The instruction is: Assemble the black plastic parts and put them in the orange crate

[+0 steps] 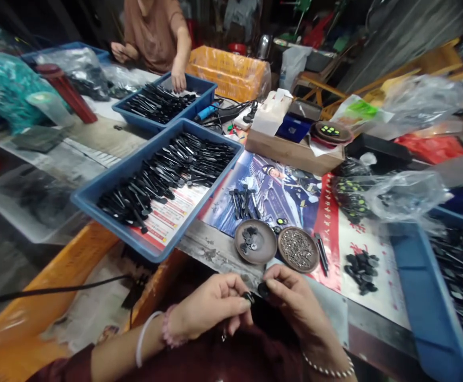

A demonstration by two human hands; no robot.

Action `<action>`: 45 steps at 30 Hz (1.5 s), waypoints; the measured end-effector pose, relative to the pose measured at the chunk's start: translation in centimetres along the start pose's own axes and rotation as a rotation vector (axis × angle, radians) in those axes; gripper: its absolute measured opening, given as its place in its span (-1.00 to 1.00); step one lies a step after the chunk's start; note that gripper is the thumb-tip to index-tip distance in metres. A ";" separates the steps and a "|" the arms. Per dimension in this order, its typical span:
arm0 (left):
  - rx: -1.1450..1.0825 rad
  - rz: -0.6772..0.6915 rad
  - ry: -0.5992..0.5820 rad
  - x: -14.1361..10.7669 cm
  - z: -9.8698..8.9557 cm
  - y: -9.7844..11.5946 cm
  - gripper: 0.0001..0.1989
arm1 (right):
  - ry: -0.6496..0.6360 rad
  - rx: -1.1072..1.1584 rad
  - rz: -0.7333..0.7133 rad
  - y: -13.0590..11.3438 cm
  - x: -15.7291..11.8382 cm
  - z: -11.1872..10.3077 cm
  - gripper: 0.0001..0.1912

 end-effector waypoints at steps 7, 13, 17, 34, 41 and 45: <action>-0.018 -0.019 0.026 -0.1 0.0 0.3 -0.75 | 0.033 0.023 -0.005 0.1 0.1 1.1 -0.59; -0.046 -0.028 0.024 0.0 0.0 0.3 -0.70 | 0.011 -0.043 -0.021 0.2 0.0 1.7 -0.62; -0.057 -0.028 0.020 0.0 -0.3 0.1 -0.70 | -0.023 -0.044 -0.023 -0.1 -0.3 1.7 -0.65; 0.112 -0.010 0.054 -0.3 -0.2 0.0 -0.83 | 0.093 -0.052 0.009 1.2 -0.5 3.0 -0.54; 0.219 0.007 0.127 -0.3 0.4 -0.2 -0.83 | 0.216 0.112 -0.011 3.7 -1.0 4.3 -0.50; 0.254 0.075 0.140 -0.4 0.7 -0.3 -0.61 | 0.279 0.166 -0.003 3.5 -1.2 4.6 -0.50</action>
Point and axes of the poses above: each hand's wrist, its own x-axis towards the middle knuckle, its own z-axis out of the palm, y = z × x, the point moved 1 cm from there along x, towards the middle knuckle, and after that the axes turned 4 degrees about -z, right-handed, at the moved point
